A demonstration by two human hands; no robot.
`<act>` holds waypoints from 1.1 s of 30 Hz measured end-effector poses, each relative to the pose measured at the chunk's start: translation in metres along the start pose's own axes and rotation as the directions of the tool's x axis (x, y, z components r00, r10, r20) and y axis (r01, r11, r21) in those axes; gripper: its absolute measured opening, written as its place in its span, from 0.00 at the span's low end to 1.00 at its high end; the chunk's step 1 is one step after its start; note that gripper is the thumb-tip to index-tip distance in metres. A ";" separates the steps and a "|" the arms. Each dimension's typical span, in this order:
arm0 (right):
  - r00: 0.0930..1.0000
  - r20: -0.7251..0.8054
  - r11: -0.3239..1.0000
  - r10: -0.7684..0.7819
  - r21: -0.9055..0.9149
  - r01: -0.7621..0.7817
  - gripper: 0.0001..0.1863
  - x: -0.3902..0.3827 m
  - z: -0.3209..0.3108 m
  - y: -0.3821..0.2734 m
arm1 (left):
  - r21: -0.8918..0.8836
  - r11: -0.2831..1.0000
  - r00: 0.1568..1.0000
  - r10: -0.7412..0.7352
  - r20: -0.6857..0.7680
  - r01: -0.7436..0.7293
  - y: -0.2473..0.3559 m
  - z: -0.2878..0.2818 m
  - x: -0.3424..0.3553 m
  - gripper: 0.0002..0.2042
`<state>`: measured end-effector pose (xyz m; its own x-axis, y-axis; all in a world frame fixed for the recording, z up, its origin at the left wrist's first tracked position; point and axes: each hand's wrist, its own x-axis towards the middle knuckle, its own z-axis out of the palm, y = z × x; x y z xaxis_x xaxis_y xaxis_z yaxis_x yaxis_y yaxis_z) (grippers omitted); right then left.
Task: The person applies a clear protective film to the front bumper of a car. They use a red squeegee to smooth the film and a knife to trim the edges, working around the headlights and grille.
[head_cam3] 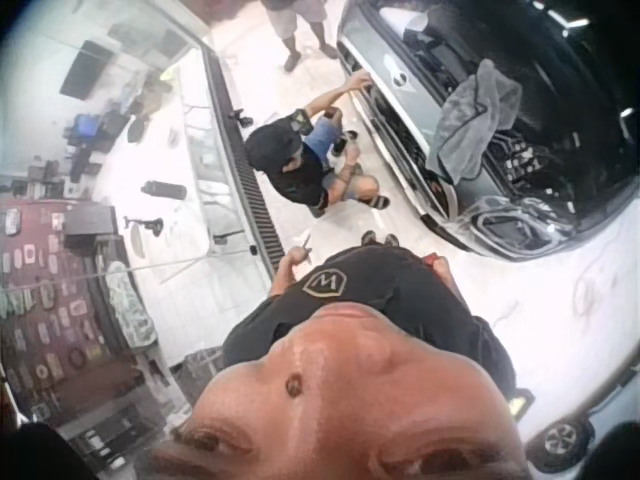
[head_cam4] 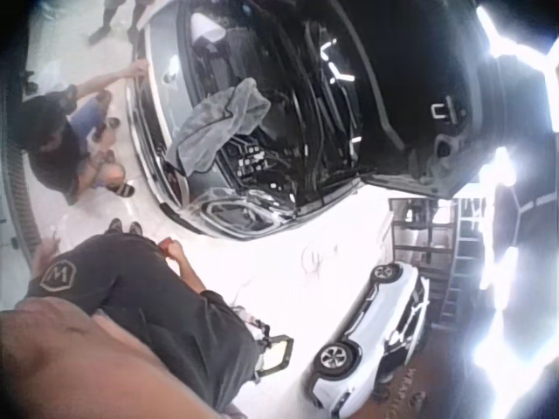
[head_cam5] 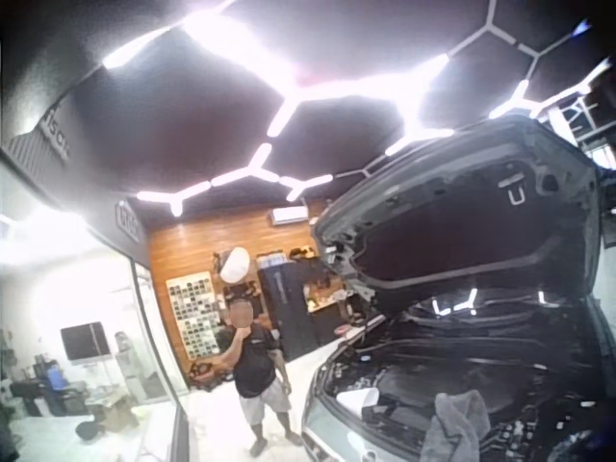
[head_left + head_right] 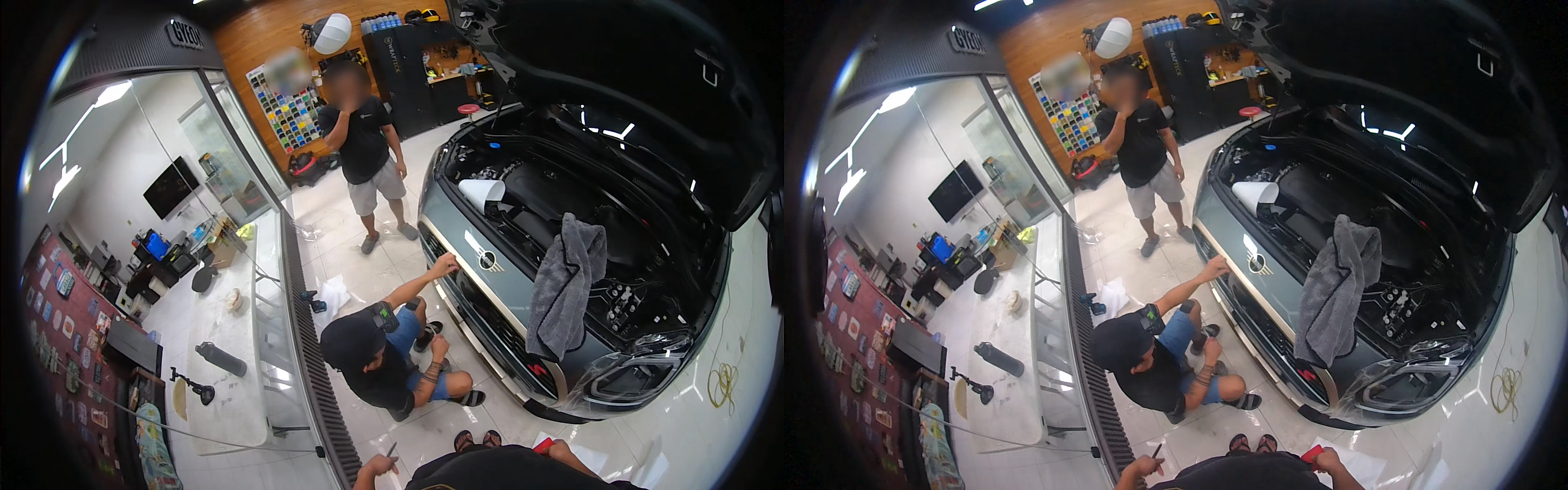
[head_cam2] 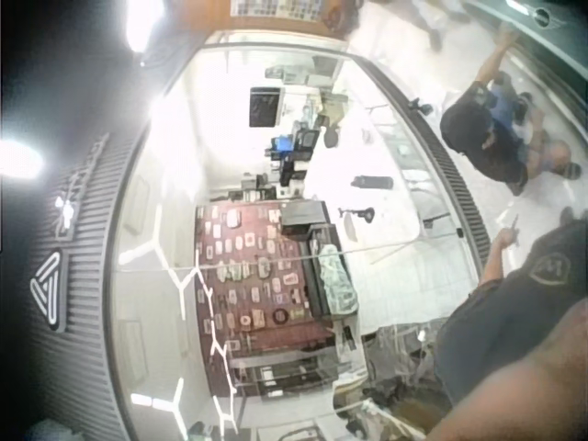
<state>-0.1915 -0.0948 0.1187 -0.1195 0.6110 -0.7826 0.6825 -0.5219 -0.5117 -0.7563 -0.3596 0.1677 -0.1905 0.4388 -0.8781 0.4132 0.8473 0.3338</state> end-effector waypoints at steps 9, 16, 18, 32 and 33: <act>0.996 -0.024 0.910 0.088 -0.404 -0.090 0.12 -0.057 -0.027 -0.015 | -0.216 0.970 0.993 0.097 -0.065 -0.109 0.060 0.003 0.013 0.21; 0.998 -0.040 0.982 -0.057 -0.184 0.049 0.15 -0.017 -0.015 -0.025 | -0.172 0.972 0.985 -0.147 0.085 0.160 0.026 0.015 -0.008 0.23; 0.998 -0.032 0.991 -0.059 -0.124 0.054 0.16 -0.012 -0.010 -0.033 | -0.230 0.949 0.976 -0.204 0.069 0.215 0.010 0.011 -0.006 0.23; 0.994 0.058 0.914 0.090 -0.402 -0.059 0.16 -0.029 -0.011 0.000 | -0.193 0.981 0.999 -0.043 -0.025 0.038 0.038 0.015 -0.018 0.21; 0.991 0.058 0.914 0.122 -0.395 -0.089 0.15 -0.031 -0.010 -0.001 | -0.177 0.984 0.999 -0.033 -0.028 0.028 0.041 0.016 -0.022 0.21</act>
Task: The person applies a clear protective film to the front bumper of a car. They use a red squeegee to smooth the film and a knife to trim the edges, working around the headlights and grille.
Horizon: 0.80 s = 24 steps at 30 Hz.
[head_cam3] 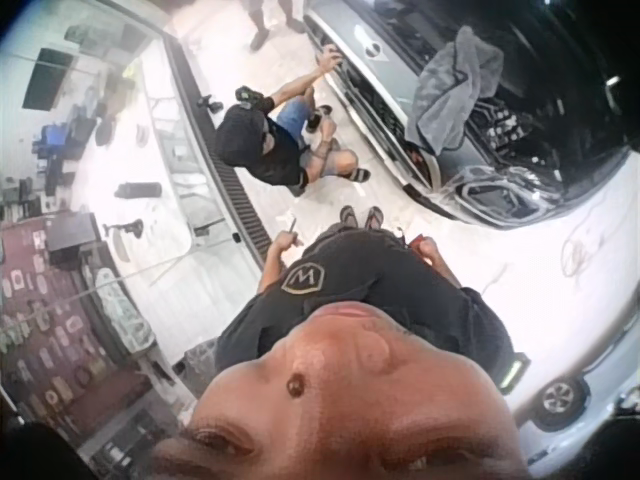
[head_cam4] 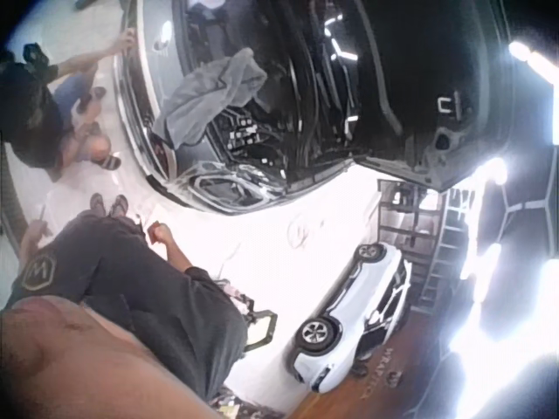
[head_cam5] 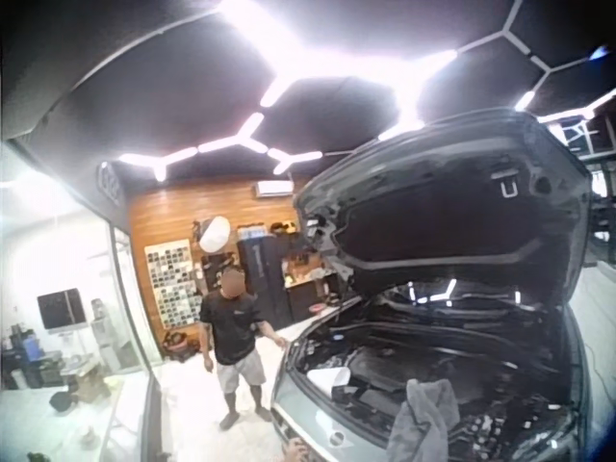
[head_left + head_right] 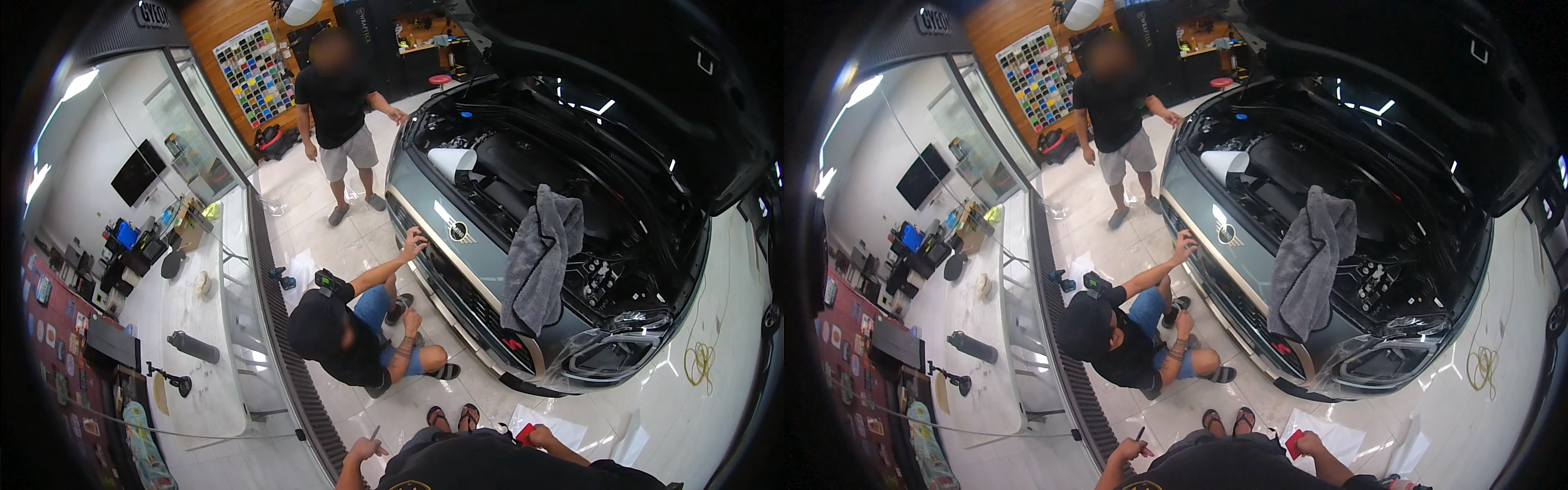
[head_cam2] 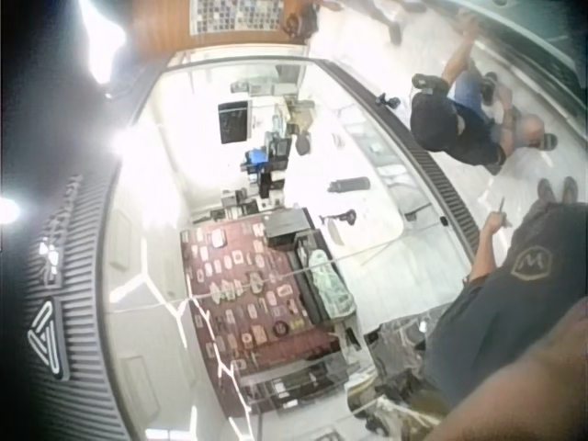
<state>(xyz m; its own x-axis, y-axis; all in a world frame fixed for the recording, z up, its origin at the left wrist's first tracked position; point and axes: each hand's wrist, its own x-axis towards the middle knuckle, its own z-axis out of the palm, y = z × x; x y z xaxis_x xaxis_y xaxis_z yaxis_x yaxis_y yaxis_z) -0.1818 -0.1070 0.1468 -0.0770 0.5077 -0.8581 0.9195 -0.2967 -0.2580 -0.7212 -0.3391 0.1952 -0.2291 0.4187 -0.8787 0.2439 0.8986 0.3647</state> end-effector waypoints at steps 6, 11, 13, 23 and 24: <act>0.995 0.092 0.970 -0.033 -0.236 0.054 0.14 0.018 0.023 -0.035 | -0.024 0.999 1.000 -0.023 0.006 0.023 -0.039 -0.016 -0.005 0.21; 0.989 0.030 0.917 -0.143 -0.372 0.144 0.22 0.034 0.053 -0.135 | 0.136 0.991 0.985 0.040 -0.167 -0.018 -0.085 -0.068 0.018 0.16; 0.987 0.069 0.924 -0.142 -0.349 0.158 0.26 0.034 0.074 -0.194 | 0.157 0.943 0.921 0.323 -0.218 -0.293 -0.140 -0.103 0.028 0.19; 0.985 -0.121 0.815 -0.123 -0.579 0.030 0.22 0.024 0.154 -0.372 | -0.044 0.996 0.943 0.055 -0.328 -0.073 -0.167 -0.256 0.055 0.24; 0.995 -0.061 0.816 -0.077 -0.577 0.028 0.22 0.016 0.161 -0.392 | -0.029 0.995 0.941 0.085 -0.328 -0.100 -0.171 -0.281 0.057 0.26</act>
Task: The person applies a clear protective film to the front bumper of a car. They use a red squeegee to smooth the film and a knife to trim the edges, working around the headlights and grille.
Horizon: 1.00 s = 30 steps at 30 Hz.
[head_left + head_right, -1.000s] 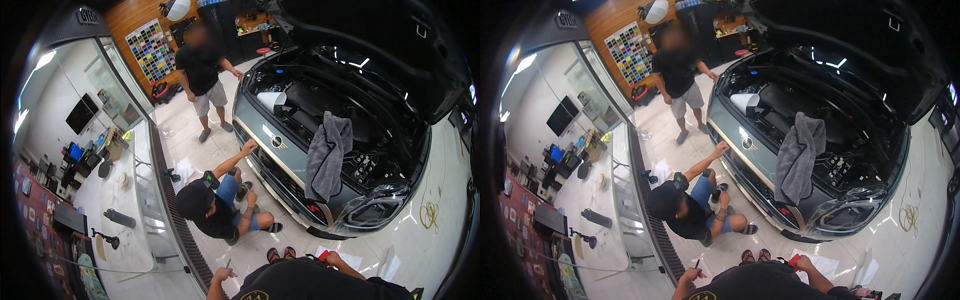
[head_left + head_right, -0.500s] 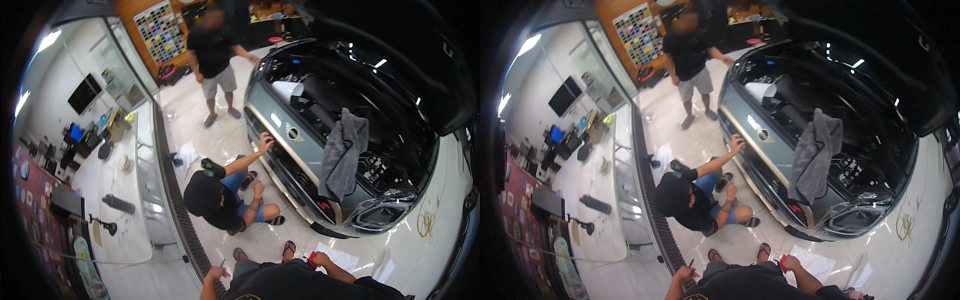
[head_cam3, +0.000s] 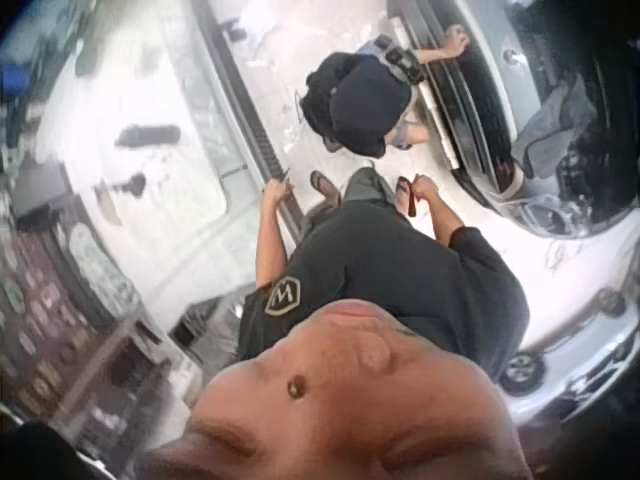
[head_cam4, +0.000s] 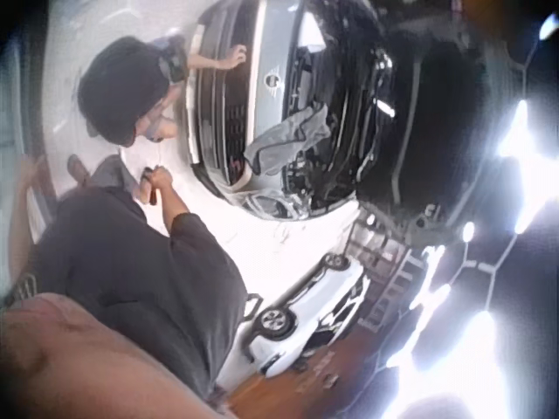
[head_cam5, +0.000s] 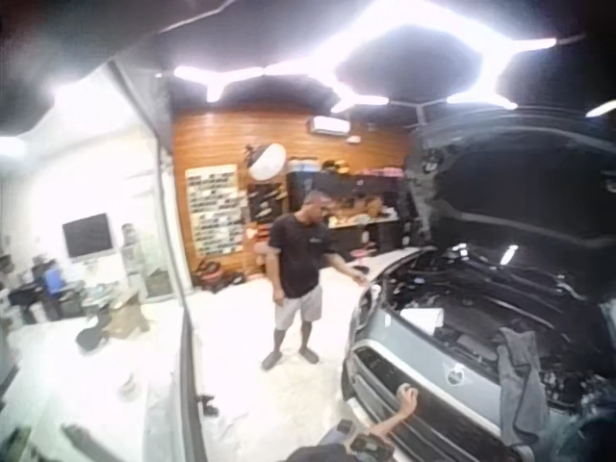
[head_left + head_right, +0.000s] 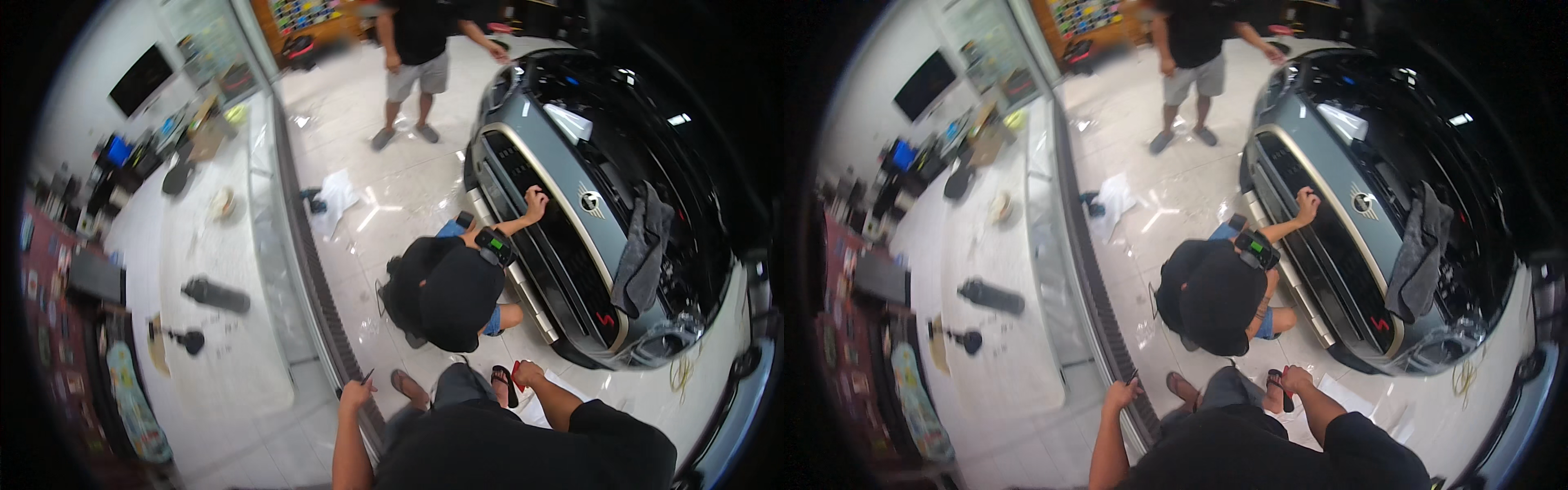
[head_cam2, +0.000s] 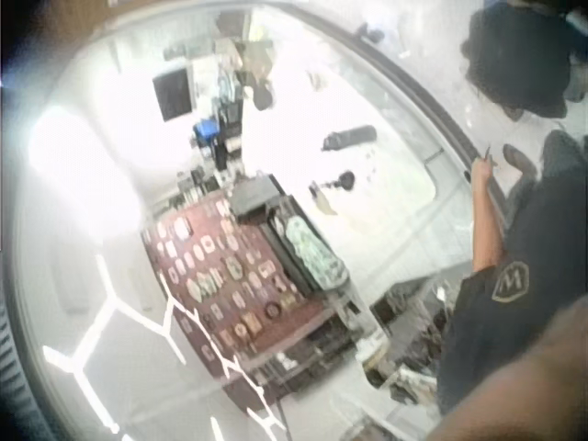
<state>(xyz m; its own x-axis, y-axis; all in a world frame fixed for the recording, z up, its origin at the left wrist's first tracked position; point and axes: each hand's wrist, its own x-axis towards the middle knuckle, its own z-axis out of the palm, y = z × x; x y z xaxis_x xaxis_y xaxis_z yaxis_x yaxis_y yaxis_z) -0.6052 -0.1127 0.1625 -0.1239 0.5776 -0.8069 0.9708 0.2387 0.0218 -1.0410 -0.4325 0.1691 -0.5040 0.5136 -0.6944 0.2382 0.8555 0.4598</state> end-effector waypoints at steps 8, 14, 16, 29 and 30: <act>0.973 0.216 0.992 -0.084 -0.074 0.102 0.21 -0.013 0.026 -0.117 | -0.042 0.997 0.988 0.055 -0.144 -0.061 0.053 -0.185 0.119 0.30; 0.858 0.486 0.913 -0.166 0.404 -0.052 0.23 0.015 0.104 -0.200 | -0.169 0.986 0.999 -0.005 -0.040 -0.002 0.058 -0.277 0.269 0.33; 0.857 0.469 0.914 -0.214 0.406 0.006 0.23 0.005 0.088 -0.230 | -0.159 0.987 1.000 0.020 -0.005 -0.020 0.063 -0.306 0.302 0.33; 0.965 0.201 0.781 -0.169 0.625 0.007 0.26 0.084 -0.146 -0.415 | -0.141 0.982 0.970 -0.094 0.224 0.128 0.102 -0.459 0.516 0.42; 0.969 0.180 0.761 -0.167 0.648 0.011 0.27 0.097 -0.159 -0.433 | -0.111 0.984 0.967 -0.113 0.230 0.141 0.108 -0.469 0.536 0.42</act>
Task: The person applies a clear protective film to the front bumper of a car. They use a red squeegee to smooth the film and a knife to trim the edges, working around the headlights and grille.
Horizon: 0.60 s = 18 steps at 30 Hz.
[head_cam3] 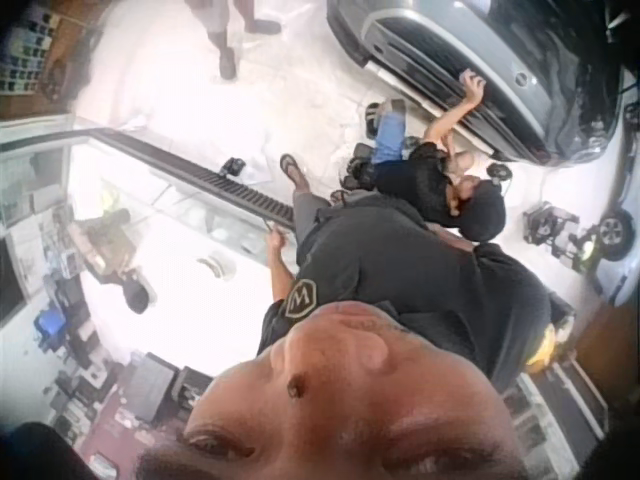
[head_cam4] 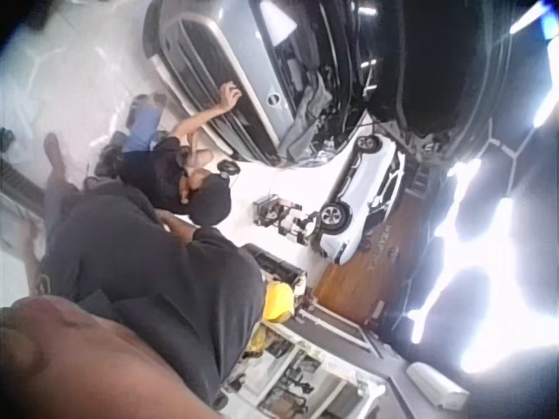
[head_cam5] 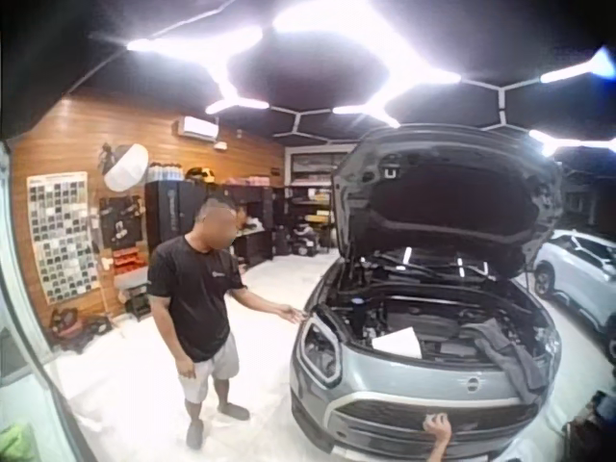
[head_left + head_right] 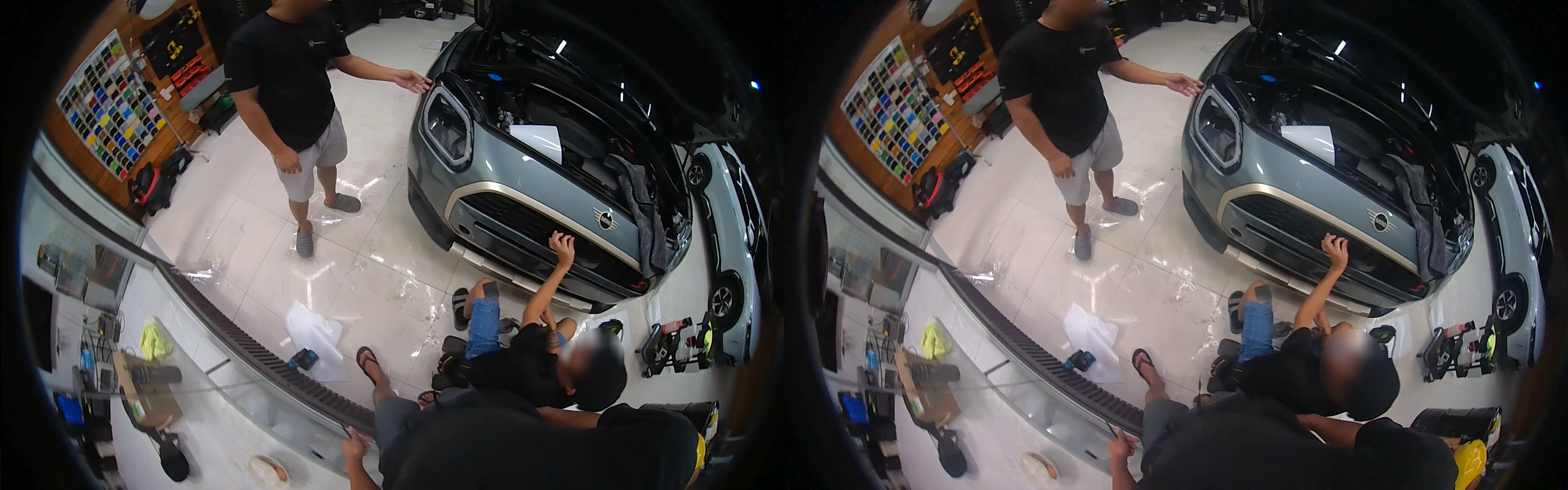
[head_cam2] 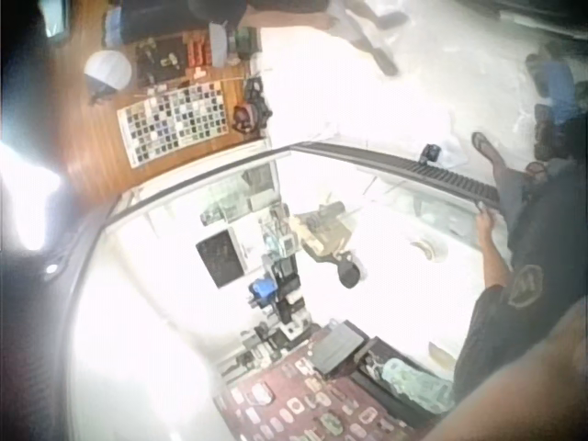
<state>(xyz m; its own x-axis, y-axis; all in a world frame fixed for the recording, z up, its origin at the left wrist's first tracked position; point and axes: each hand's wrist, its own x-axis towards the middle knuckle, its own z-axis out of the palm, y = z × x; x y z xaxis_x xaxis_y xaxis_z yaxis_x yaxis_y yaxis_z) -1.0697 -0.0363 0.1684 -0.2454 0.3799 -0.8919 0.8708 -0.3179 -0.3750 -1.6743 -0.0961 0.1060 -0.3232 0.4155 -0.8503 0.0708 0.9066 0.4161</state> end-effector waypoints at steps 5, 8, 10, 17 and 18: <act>0.988 -0.104 0.981 -0.115 0.148 0.129 0.28 0.060 -0.020 -0.091 | 0.013 0.998 0.994 -0.061 0.096 0.060 0.065 -0.069 0.085 0.44; 0.974 -0.161 0.944 -0.159 0.263 0.197 0.29 0.088 -0.021 -0.127 | 0.078 0.992 0.993 0.092 0.069 -0.097 0.139 -0.111 0.126 0.45; 0.975 -0.167 0.935 -0.143 0.301 0.189 0.29 0.101 -0.031 -0.151 | 0.095 0.986 0.990 0.132 0.047 -0.136 0.184 -0.144 0.148 0.44; 0.994 -0.048 0.947 0.099 0.310 -0.080 0.30 0.144 -0.077 -0.225 | 0.403 0.871 0.959 0.256 0.117 -0.282 0.370 -0.180 0.232 0.37; 0.987 0.067 0.946 0.145 0.282 -0.158 0.31 0.158 -0.101 -0.247 | 0.526 0.766 0.928 0.325 0.180 -0.370 0.399 -0.178 0.239 0.35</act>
<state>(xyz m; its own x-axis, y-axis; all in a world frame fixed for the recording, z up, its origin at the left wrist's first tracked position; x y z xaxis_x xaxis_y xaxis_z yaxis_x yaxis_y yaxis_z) -1.2804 0.1899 0.1456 -0.1446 0.2710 -0.9516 0.7429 -0.6056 -0.2854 -1.8916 0.3515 0.1265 -0.1074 0.6940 -0.7119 0.6703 0.5793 0.4637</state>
